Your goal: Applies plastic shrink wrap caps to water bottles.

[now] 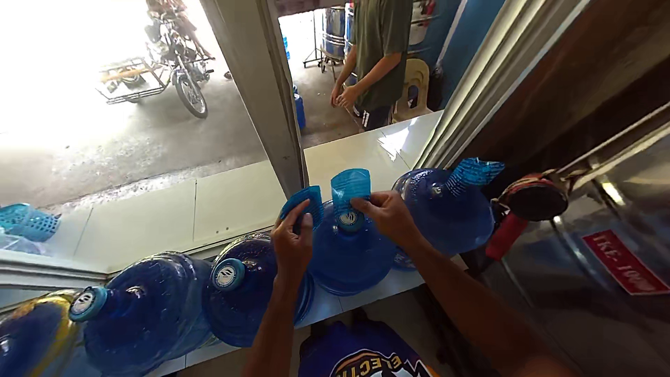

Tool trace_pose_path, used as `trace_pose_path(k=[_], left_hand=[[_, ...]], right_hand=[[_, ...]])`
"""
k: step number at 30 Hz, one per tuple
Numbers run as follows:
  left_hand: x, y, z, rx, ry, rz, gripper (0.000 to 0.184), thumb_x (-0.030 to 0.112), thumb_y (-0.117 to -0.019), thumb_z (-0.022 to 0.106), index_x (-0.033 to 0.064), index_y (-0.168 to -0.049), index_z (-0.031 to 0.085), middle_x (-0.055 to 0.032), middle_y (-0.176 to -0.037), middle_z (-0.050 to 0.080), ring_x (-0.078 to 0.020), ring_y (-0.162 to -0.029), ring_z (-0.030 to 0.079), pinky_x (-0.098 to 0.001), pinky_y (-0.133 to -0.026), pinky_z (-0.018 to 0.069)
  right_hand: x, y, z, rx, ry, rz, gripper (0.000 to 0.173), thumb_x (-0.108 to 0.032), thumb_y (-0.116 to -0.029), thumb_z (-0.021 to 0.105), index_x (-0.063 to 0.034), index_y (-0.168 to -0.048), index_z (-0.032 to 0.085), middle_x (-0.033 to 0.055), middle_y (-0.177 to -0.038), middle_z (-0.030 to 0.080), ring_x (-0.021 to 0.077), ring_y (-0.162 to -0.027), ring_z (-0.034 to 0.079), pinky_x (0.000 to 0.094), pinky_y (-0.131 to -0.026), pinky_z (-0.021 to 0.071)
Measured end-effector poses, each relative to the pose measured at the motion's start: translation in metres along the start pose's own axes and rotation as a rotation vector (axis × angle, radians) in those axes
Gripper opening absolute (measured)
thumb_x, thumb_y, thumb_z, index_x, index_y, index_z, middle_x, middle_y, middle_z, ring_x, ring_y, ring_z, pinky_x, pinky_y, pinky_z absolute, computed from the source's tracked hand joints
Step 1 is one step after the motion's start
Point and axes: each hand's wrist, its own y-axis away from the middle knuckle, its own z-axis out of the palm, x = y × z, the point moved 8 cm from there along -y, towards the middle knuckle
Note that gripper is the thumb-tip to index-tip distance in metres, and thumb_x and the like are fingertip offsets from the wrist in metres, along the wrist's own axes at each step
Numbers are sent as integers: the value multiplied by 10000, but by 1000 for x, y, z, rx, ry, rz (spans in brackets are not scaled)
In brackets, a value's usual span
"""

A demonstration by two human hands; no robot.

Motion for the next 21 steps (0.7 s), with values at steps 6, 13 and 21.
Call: trace_pose_path(k=[6,13,21], left_hand=[[-5,-17,47,-335,164,-132,534,474,-907,737,105,-1291,694,-54,-1230,705,-142,-1150,662,-403,-1001,560],[-8,-22,60,-444,372,-257,401,400,-1014,610,70,-1207,731,-52,-1065,751,-153,-973,705,-382,-873,591],[-24,-15,58,-411,374,-339,451,481,-1007,594,123,-1247,731,-40,-1180,738,-181,-1087,685,-408,-931,570]], right_hand=[[6,12,10,-116,-321,35,207,-197,-944,740,-25,-1059,748,74,-937,771,144,-893,741,331,-853,624],[9,0,-8,-65,-232,46,340,-338,-1057,557,-89,-987,778,19,-996,765,118,-956,713,362,-881,583],[7,-16,0,-241,58,105,346,-380,-997,668,-74,-845,727,36,-704,678,133,-650,641,389,-628,534]])
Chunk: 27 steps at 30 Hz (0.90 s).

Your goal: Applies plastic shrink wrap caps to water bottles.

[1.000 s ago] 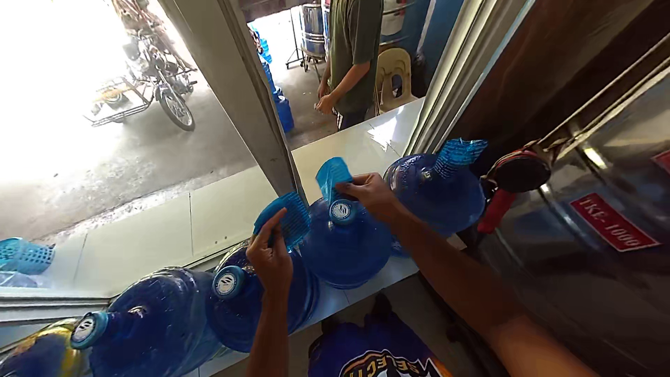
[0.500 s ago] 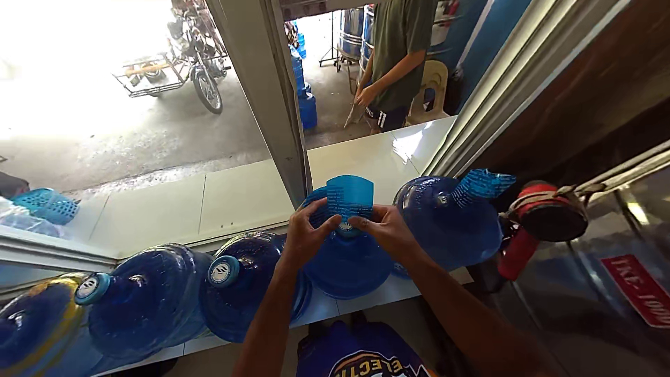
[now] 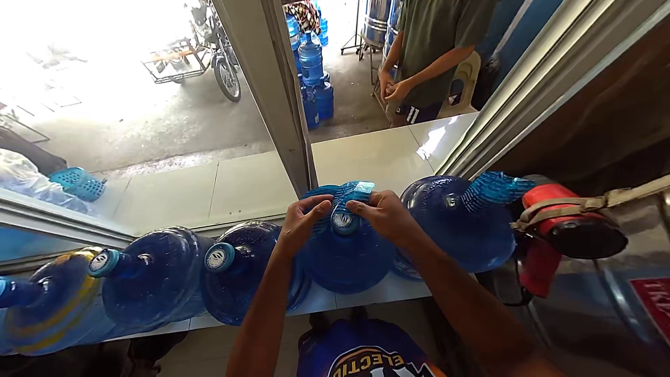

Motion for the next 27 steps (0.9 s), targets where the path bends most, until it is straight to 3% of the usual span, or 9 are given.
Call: trace_pose_path(k=[4,8,12,15,17,20,22,24,27], left_hand=[[0,2,-2,19,6,-8,416,441,-1020,589,126,-1253,728,-34,-1213,731,-184,-1113,679,-409,-941,566],[1,4,-3,27,33,6,408,425,-1017,602,117,-1254,727,-46,-1201,733,-191,-1092,686,-404,-925,576],[-2,3,-1,20,47,19,417,438,-1007,617,116,-1249,728,-48,-1205,732,-193,-1096,685,-403,-925,577],[0,1,4,-38,49,29,486,494,-971,647,113,-1263,720,-53,-1213,730,-196,-1097,686,-405,-934,577],[6,2,7,-110,33,53,506,487,-947,684,100,-1271,713,-58,-1206,731,-189,-1078,695,-394,-926,589],[14,2,11,-167,3,80,502,449,-910,736,72,-1239,710,-58,-1124,744,-156,-1021,712,-360,-893,607],[15,0,10,-149,-26,68,439,412,-949,702,72,-1227,717,-56,-1101,749,-156,-999,716,-367,-883,609],[11,-2,10,-89,-68,6,383,411,-1005,628,107,-1209,739,-33,-1077,755,-146,-982,711,-382,-872,597],[11,1,10,-61,-10,-66,303,332,-1004,647,82,-1128,766,-54,-1003,763,-155,-933,713,-378,-847,594]], right_hand=[[-6,-5,-17,-16,-70,10,364,-380,-1022,623,-71,-873,743,45,-745,699,128,-681,649,361,-635,529],[-16,4,-14,68,26,-22,375,-399,-1022,619,-85,-851,732,34,-690,665,138,-613,617,383,-580,508],[-16,19,4,175,222,-70,419,-423,-987,650,-70,-765,691,65,-797,648,193,-716,628,459,-671,537],[-3,21,11,48,77,-44,375,-450,-949,695,-91,-1050,737,58,-1030,692,152,-909,679,402,-827,589],[1,21,14,-28,-76,-35,400,-401,-904,761,-92,-1153,709,48,-1079,714,128,-950,698,354,-858,604],[-1,22,16,-104,-178,-70,423,-355,-877,799,-90,-1189,692,43,-1105,722,116,-1008,705,323,-896,610],[-1,20,17,-110,-200,-108,411,-349,-874,800,-90,-1177,700,44,-1100,723,122,-1011,705,326,-899,611],[2,20,17,-78,-232,-127,408,-338,-867,810,-93,-1174,698,35,-1066,741,130,-987,718,332,-883,619],[3,26,14,32,-289,-156,484,-322,-871,818,-83,-1249,632,41,-1087,747,162,-1020,726,346,-907,626]])
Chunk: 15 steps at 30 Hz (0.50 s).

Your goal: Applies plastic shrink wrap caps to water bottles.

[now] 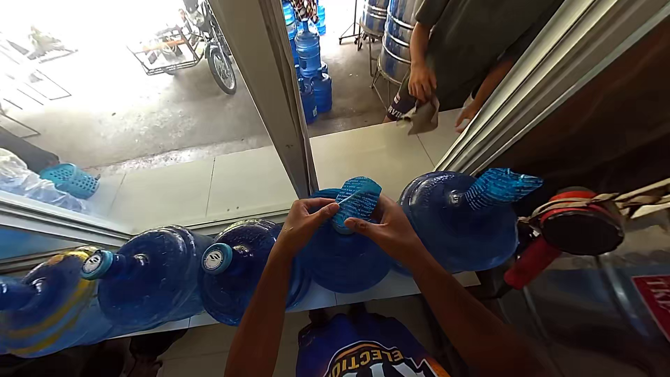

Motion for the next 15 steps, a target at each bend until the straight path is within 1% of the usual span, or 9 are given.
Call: trace_pose_path(k=[1,3,5,6,9,10,12,14,15], left_hand=[[1,2,0,9,23,-14,284,299,-1005,646,68,-1116,768,-59,-991,762,-156,-932,712,-373,-853,591],[-1,10,0,30,79,-6,261,258,-999,653,47,-1106,762,-63,-980,755,-151,-931,705,-358,-864,587],[-3,18,2,62,102,62,234,268,-952,719,55,-1042,758,-53,-946,750,-141,-893,708,-348,-829,602],[-2,22,2,71,114,112,243,271,-931,750,53,-1038,754,-58,-949,750,-147,-892,716,-353,-829,613],[-2,28,1,117,82,255,269,241,-899,794,51,-1086,760,-77,-1044,745,-162,-965,719,-363,-882,619],[-3,29,0,140,45,296,270,249,-884,809,60,-1073,767,-67,-1069,742,-148,-989,713,-352,-896,614],[-5,27,-3,184,-25,354,261,289,-847,834,90,-1007,777,-30,-1085,733,-100,-1002,699,-315,-896,609],[-8,26,-4,205,-59,387,276,343,-825,847,107,-951,780,-9,-1062,729,-77,-992,685,-303,-880,600],[-8,26,-4,206,-75,400,296,368,-820,849,110,-947,781,-5,-1059,729,-77,-992,683,-306,-880,597]], right_hand=[[-1,2,-1,43,6,-16,469,-326,-885,802,-82,-1247,633,41,-1085,748,163,-1023,727,344,-910,626],[-2,4,-1,98,32,-53,383,-302,-900,787,-76,-1192,682,36,-1044,759,155,-989,737,344,-898,633],[-2,6,-1,97,73,-84,364,-277,-883,797,-83,-1172,690,24,-1047,752,138,-992,729,342,-905,626],[-3,6,-1,80,73,-106,373,-265,-873,808,-77,-1172,685,30,-1060,743,145,-1006,723,349,-918,622],[-3,9,-3,41,63,-233,393,-255,-854,838,-53,-1157,692,57,-1101,712,180,-1054,698,381,-968,606],[0,9,-5,41,71,-285,393,-265,-845,848,-45,-1139,707,62,-1105,711,183,-1061,692,390,-975,601],[4,6,-8,34,87,-385,403,-290,-832,859,-44,-1125,732,59,-1116,711,176,-1057,690,396,-956,606],[5,3,-10,13,111,-451,411,-317,-826,863,-71,-1133,743,36,-1124,713,148,-1038,693,371,-918,619],[5,2,-11,11,134,-477,417,-332,-821,866,-84,-1135,747,24,-1123,718,132,-1031,696,353,-904,622]])
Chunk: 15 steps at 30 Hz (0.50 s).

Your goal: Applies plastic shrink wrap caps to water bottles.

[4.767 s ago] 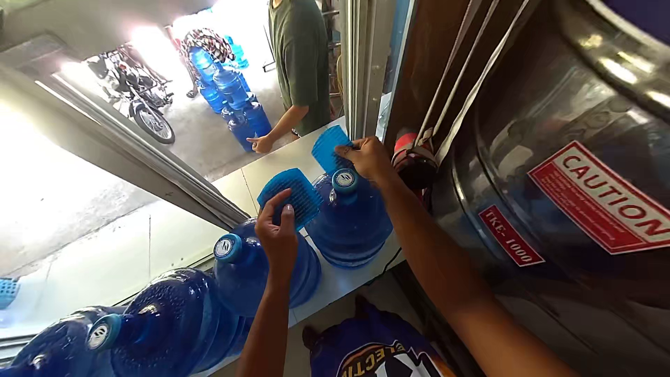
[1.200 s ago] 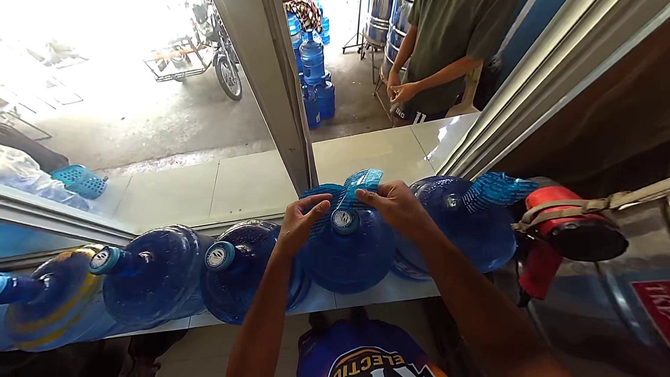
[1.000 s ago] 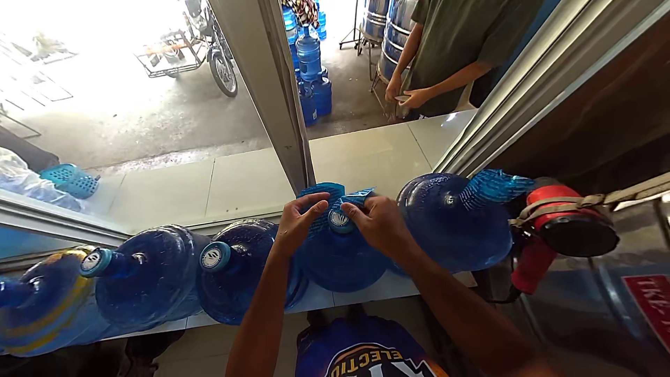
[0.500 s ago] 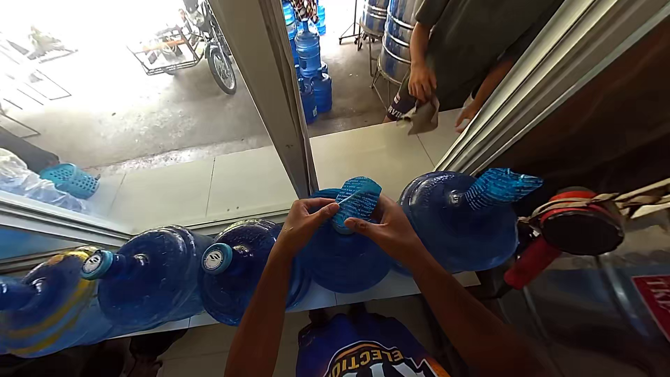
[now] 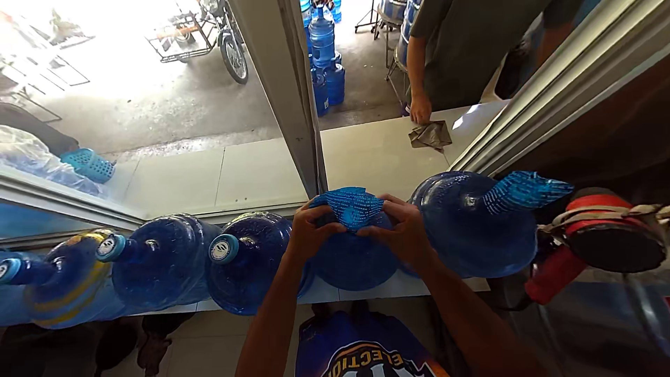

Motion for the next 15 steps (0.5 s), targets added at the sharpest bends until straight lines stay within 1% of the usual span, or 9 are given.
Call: trace_pose_path(k=[4,6,8,10,11,13,15], left_hand=[[3,2,2,0,-58,46,326,325,-793,880,84,-988,778,-24,-1086,729,-94,-1014,692,-319,-908,606],[6,-1,1,-8,-76,75,329,305,-774,895,80,-984,780,-28,-1088,733,-95,-1016,693,-316,-904,606],[11,-5,1,-67,-56,93,393,304,-719,937,73,-991,774,-42,-1114,723,-119,-1037,687,-345,-907,611],[12,-13,2,-141,5,59,507,347,-679,955,75,-1062,766,-59,-1185,712,-139,-1095,680,-379,-941,605],[11,-18,4,-172,26,38,524,331,-679,956,72,-1093,764,-68,-1209,707,-146,-1112,678,-384,-951,603],[8,-24,8,-222,34,29,502,262,-667,962,65,-1084,764,-70,-1192,710,-144,-1103,678,-368,-944,603],[9,-30,11,-272,28,56,476,227,-661,965,59,-1059,766,-63,-1164,720,-134,-1086,681,-352,-943,599]], right_hand=[[1,1,0,11,51,-74,421,-324,-805,881,-68,-1114,753,34,-1084,733,132,-1024,700,348,-905,616],[2,2,1,13,41,-67,439,-316,-807,879,-55,-1133,742,45,-1118,727,146,-1055,698,362,-924,615],[-1,7,4,1,0,-23,490,-321,-807,880,-54,-1179,707,54,-1171,706,170,-1104,682,394,-970,603],[-6,8,6,0,-42,34,563,-395,-807,871,-81,-1233,679,46,-1222,685,174,-1156,659,406,-1021,576],[-6,8,7,22,-29,59,562,-401,-804,871,-89,-1235,689,43,-1233,686,170,-1162,659,400,-1021,577],[-4,12,9,91,15,98,495,-343,-797,879,-95,-1197,726,47,-1233,700,169,-1156,669,388,-1001,588],[-5,15,10,134,10,94,468,-281,-795,885,-92,-1194,731,52,-1247,697,178,-1164,667,390,-1009,587]])
